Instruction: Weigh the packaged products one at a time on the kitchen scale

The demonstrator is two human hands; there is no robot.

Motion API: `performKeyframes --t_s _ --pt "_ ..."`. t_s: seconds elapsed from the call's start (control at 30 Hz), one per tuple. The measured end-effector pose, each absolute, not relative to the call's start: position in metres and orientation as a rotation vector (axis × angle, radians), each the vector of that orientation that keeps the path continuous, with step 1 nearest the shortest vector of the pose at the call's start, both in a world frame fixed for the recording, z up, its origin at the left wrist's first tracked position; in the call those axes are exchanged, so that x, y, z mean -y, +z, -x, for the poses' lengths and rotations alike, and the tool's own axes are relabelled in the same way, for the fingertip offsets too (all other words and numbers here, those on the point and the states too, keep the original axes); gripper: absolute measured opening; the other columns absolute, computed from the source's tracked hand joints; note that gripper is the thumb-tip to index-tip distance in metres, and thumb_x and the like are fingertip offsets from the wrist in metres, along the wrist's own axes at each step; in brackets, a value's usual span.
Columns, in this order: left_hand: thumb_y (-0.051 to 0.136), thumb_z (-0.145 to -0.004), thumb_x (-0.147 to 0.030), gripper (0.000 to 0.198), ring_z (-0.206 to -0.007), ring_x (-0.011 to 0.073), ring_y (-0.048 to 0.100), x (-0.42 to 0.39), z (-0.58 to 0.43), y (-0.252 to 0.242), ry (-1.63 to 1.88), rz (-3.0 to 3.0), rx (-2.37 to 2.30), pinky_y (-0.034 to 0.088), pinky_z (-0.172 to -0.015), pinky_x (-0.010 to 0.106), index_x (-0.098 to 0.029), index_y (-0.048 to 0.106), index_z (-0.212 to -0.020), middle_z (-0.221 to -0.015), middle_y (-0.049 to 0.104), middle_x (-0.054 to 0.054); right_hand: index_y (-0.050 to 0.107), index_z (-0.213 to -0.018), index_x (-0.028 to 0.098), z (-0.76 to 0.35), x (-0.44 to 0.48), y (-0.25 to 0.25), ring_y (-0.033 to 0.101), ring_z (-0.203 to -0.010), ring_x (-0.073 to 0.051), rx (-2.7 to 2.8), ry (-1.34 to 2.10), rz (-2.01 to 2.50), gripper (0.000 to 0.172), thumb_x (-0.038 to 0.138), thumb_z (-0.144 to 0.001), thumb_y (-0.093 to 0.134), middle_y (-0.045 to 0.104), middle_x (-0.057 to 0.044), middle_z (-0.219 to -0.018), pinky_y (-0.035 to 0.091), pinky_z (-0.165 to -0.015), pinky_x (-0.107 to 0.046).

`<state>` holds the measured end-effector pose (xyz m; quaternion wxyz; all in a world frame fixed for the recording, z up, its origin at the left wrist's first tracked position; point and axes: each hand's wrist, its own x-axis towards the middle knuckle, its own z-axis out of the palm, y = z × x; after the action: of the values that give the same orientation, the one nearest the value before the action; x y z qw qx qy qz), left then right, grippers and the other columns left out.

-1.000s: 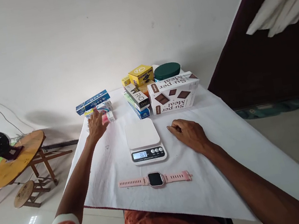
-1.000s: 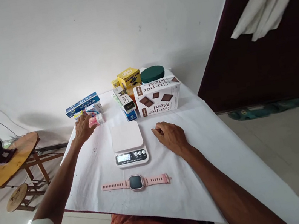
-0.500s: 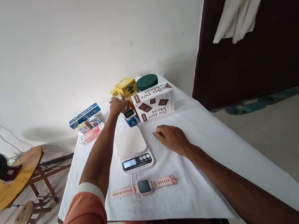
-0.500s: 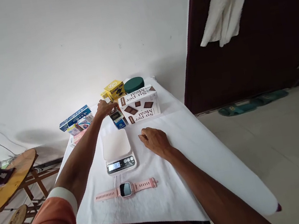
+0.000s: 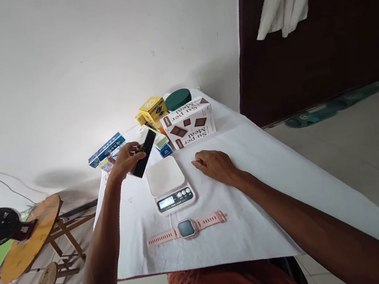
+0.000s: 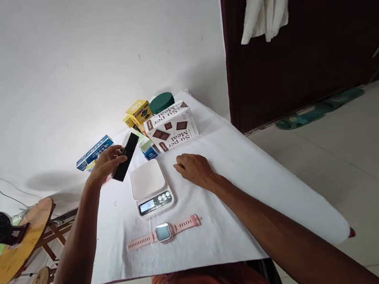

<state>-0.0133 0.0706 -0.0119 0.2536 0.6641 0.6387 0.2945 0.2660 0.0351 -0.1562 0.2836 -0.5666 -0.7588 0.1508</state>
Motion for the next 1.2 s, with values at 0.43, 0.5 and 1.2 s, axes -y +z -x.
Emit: performKeyframes --t_s 0.43,0.5,1.2 --pt "0.070 -0.080 -0.024 0.062 -0.125 0.0301 0.065 0.001 0.004 -0.058 0.342 -2.258 -1.504 0.049 -0.111 0.046 -0.023 0.058 -0.141 -0.136 0.068 0.011 0.054 -0.069 0.023 -0.265 -0.035 -0.159 0.055 -0.069 -0.018 2.018 0.377 1.518 0.026 0.030 -0.094 0.053 0.068 -0.005 -0.076 0.032 -0.067 -0.032" --pt "0.074 -0.081 -0.027 0.068 -0.130 0.0318 0.063 0.002 0.003 -0.053 0.271 -2.264 -1.525 0.048 -0.113 0.048 -0.025 0.054 -0.146 -0.139 0.065 0.012 0.052 -0.068 0.023 -0.266 -0.036 -0.160 0.053 -0.067 -0.018 2.013 0.380 1.507 0.026 0.029 -0.093 0.053 0.067 -0.004 -0.074 0.031 -0.066 -0.032" --pt "0.068 -0.082 -0.019 0.051 -0.125 0.0293 0.058 -0.064 0.136 -0.031 0.350 -2.125 -2.305 0.044 -0.112 0.044 -0.027 0.065 -0.133 -0.128 0.066 0.008 0.046 -0.066 0.024 -0.268 -0.040 -0.173 0.053 -0.064 -0.018 1.999 0.318 1.430 0.030 0.036 -0.092 0.054 0.065 -0.004 -0.071 0.032 -0.063 -0.032"
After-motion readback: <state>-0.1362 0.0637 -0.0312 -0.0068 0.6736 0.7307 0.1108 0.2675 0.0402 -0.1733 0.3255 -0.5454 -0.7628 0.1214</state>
